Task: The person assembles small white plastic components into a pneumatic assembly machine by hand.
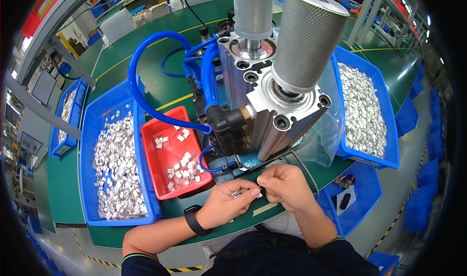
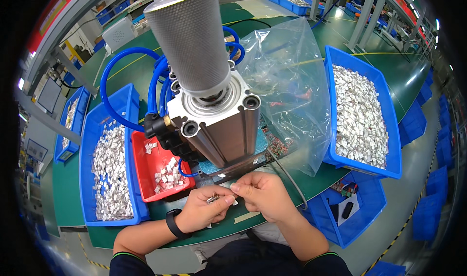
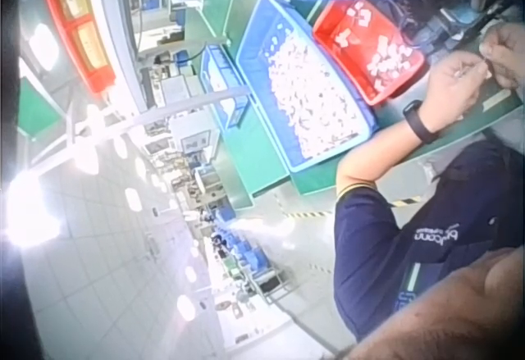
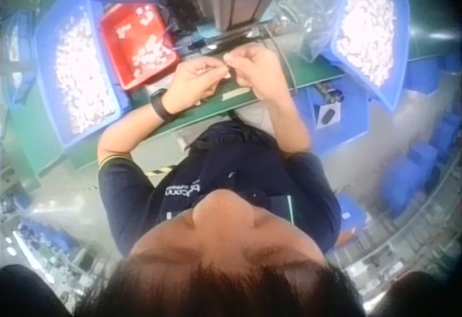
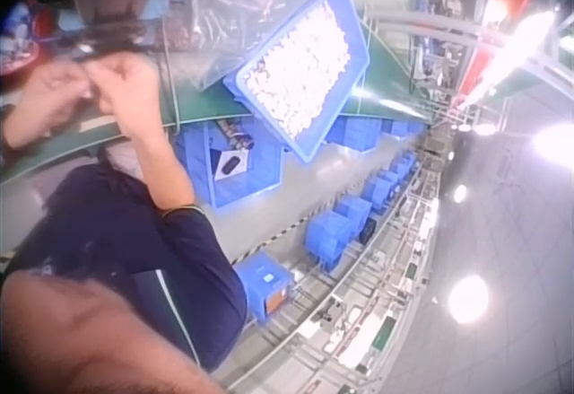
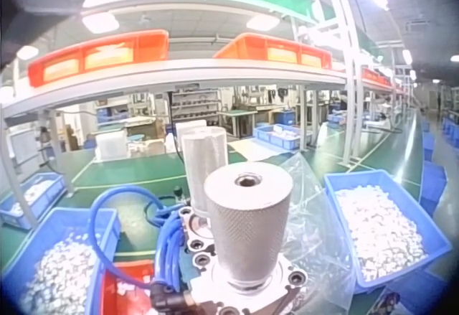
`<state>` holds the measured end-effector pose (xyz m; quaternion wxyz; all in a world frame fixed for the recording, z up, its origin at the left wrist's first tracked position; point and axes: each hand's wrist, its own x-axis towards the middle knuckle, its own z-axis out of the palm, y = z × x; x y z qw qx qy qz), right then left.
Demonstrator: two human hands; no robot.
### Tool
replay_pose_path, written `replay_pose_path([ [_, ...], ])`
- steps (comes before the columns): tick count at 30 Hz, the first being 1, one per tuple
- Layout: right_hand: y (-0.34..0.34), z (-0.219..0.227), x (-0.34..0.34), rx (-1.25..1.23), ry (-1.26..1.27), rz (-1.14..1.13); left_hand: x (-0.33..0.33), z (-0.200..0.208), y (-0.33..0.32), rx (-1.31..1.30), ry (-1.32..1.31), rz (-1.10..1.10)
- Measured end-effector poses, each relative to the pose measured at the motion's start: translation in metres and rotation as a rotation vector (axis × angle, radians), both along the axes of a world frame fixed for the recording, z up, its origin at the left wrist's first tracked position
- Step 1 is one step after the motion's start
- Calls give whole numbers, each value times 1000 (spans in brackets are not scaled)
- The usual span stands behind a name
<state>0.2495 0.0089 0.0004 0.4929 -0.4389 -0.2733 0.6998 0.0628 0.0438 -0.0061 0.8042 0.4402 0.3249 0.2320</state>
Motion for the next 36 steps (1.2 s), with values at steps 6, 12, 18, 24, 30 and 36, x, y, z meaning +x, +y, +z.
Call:
replay_pose_path([
  [6,-10,-4,-4,35,104,-3,-1,0,1,-32,-32,132],
  [12,-15,-3,-15,7,-54,15,-3,-1,1,-43,-67,161],
  [18,-17,-6,-12,198,-295,17,-4,-2,2,-62,-66,130],
  [24,-18,-4,-13,143,-228,-69,-1,-2,3,-75,-80,146],
  [30,-7,3,3,110,-270,-161,-2,-1,3,-92,-56,120],
  [36,7,13,3,46,-266,-200,-2,-1,4,-88,-43,113],
])
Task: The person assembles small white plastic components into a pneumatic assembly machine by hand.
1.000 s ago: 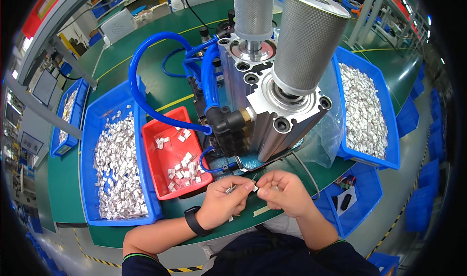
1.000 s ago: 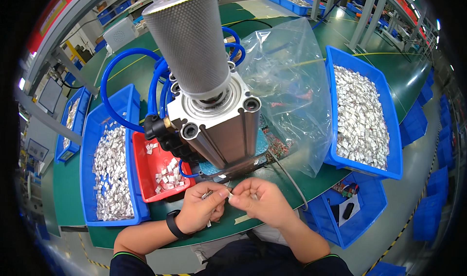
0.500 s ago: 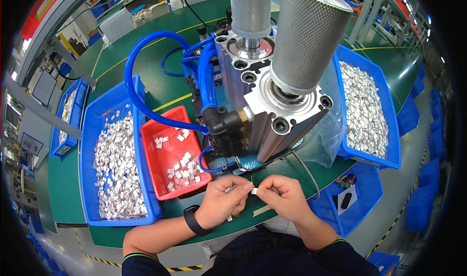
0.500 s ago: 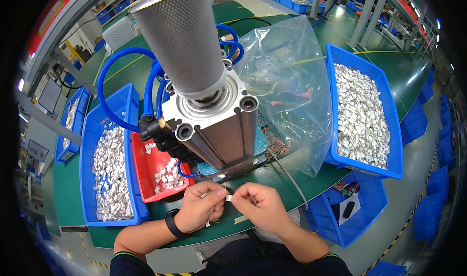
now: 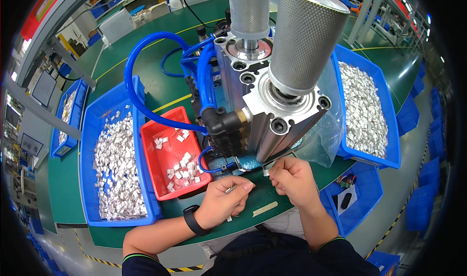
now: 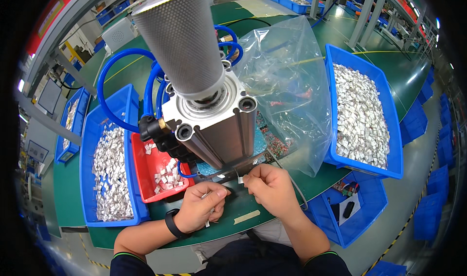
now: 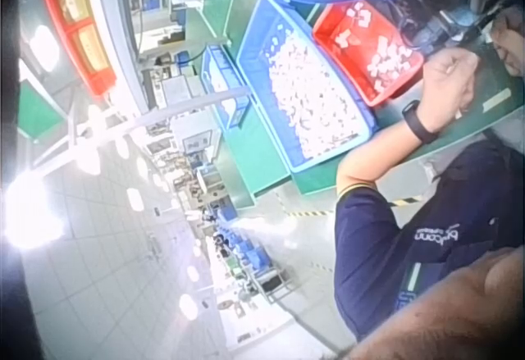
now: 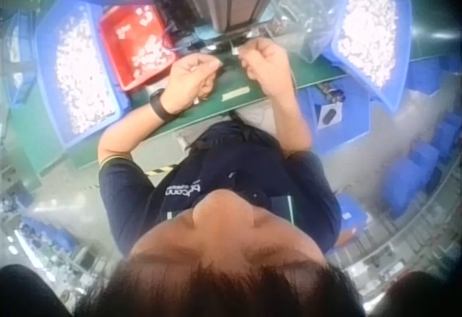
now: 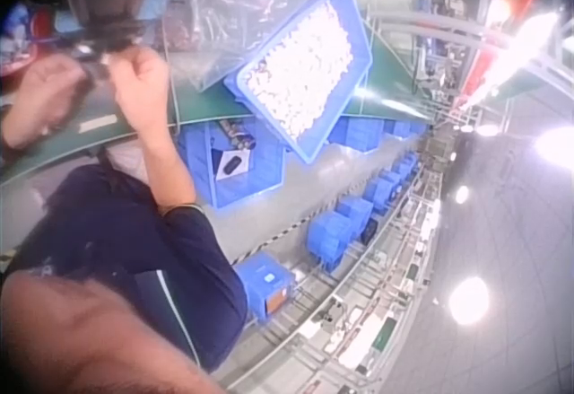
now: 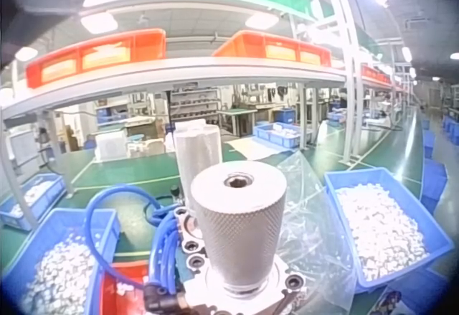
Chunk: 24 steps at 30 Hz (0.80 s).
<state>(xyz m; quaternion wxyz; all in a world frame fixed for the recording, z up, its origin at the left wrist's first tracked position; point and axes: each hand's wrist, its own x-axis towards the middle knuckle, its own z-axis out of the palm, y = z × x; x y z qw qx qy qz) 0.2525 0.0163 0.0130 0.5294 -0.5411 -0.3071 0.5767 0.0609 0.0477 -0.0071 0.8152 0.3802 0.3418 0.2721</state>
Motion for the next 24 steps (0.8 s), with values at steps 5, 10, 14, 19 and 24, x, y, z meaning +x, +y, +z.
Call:
replay_pose_path([
  [5,4,2,-1,-40,57,-39,-1,-2,0,12,-21,-5],
  [10,2,-2,1,-40,61,-5,-1,-3,0,15,-19,-10],
  [14,2,-2,1,-38,84,-5,-1,-4,1,23,-28,-10],
  [19,2,-3,1,-31,80,-2,-1,-3,0,26,-15,-8],
  [24,-8,-11,0,79,6,63,0,0,1,-5,3,-6],
])
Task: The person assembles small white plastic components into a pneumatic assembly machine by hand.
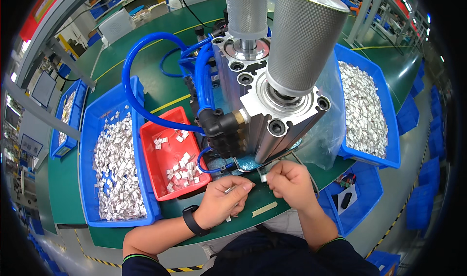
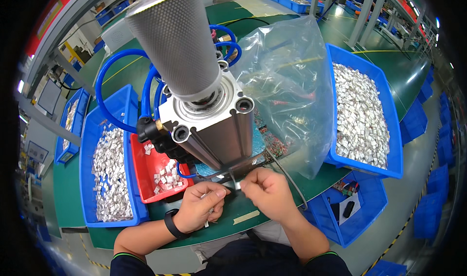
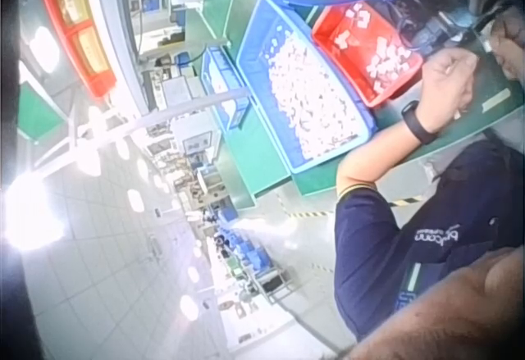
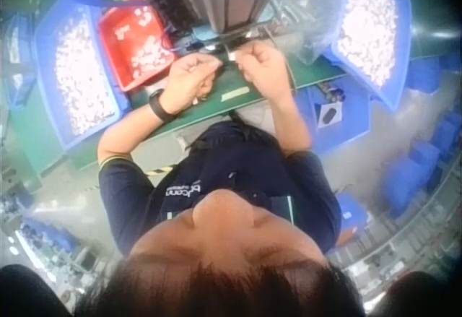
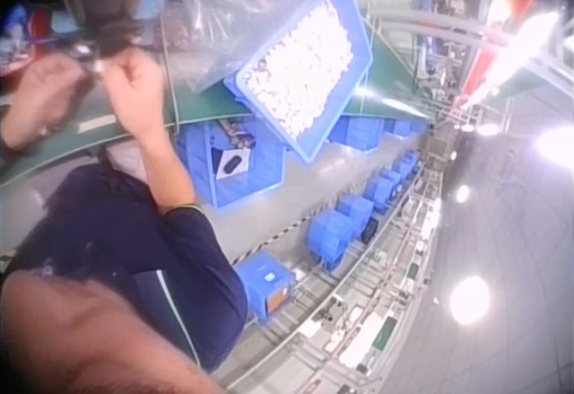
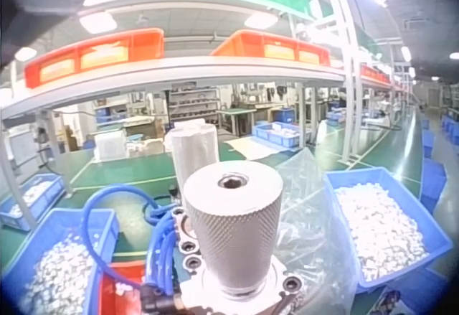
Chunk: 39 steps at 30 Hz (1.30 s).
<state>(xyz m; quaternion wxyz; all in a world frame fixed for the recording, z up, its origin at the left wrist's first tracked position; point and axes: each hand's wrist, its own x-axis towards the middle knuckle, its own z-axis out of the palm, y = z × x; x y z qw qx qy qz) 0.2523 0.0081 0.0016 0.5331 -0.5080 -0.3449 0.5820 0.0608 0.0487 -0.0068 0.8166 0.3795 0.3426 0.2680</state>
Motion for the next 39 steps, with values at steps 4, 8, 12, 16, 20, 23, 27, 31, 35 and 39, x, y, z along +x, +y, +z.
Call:
replay_pose_path([
  [4,-8,-6,-4,47,-68,136,1,5,1,2,11,-8],
  [8,-10,-7,-6,57,-65,185,0,1,0,15,19,-19],
  [12,-9,-12,-10,88,-74,172,0,1,0,16,32,-4],
  [16,-4,-6,-15,-31,162,195,0,0,-1,18,-3,15],
  [20,-3,-6,-12,-236,551,201,4,3,-1,9,-46,53],
  [23,-2,-8,-7,-212,656,274,1,4,1,100,-46,-46],
  [27,0,1,-11,-176,559,225,2,6,-1,138,-8,-66],
  [31,-2,-1,-11,-139,435,224,1,6,0,175,17,-99],
  [35,-6,-2,-9,-62,349,226,0,6,-1,158,17,-95],
  [39,-7,-1,-8,-46,291,214,0,5,-1,157,8,-96],
])
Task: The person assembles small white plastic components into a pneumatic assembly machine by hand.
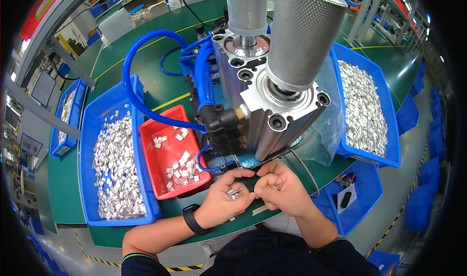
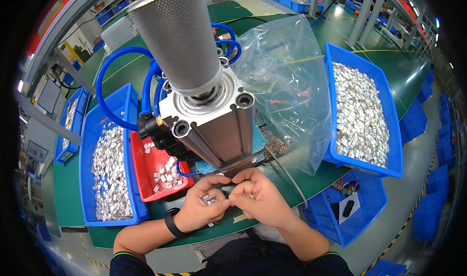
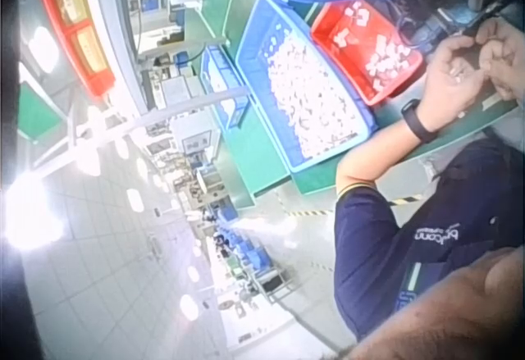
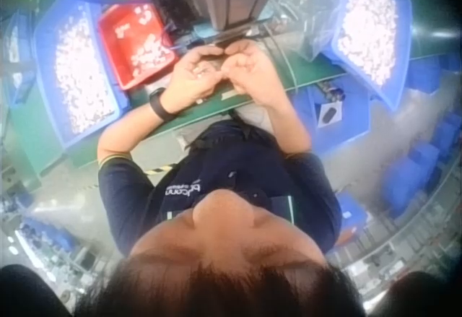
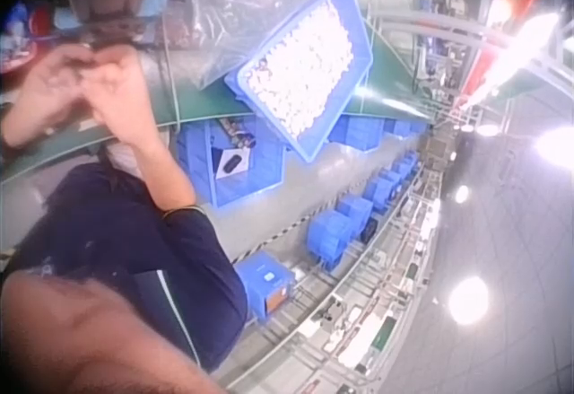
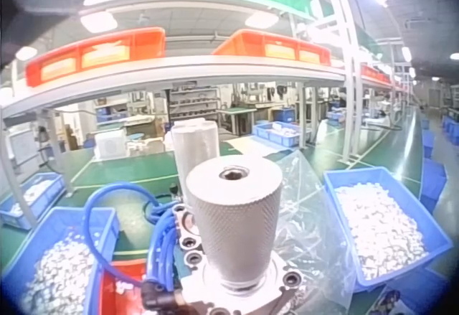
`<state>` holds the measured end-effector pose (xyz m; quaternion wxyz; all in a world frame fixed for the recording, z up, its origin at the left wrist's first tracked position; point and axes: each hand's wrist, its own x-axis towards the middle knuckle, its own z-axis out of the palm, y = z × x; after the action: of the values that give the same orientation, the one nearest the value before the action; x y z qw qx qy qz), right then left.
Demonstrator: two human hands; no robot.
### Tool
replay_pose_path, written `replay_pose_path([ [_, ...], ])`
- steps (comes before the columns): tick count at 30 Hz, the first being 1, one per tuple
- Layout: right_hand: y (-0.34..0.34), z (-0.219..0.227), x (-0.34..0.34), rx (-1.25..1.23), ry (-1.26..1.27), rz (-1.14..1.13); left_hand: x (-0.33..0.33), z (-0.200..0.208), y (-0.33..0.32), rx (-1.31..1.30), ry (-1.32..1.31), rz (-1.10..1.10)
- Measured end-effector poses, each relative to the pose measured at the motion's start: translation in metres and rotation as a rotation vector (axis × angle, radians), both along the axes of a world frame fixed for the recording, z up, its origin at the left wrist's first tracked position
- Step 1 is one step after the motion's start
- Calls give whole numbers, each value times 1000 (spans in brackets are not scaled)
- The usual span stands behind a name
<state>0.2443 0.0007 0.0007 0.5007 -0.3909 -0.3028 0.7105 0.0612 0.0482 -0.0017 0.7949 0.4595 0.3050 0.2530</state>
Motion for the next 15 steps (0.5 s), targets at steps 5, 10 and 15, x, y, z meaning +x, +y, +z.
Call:
replay_pose_path([
  [5,1,0,0,25,-43,21,-1,-3,-1,-11,-18,11],
  [10,0,0,0,-10,48,38,0,-3,-1,-12,-30,22],
  [15,1,3,0,-65,137,66,0,-4,-1,-21,-26,21],
])
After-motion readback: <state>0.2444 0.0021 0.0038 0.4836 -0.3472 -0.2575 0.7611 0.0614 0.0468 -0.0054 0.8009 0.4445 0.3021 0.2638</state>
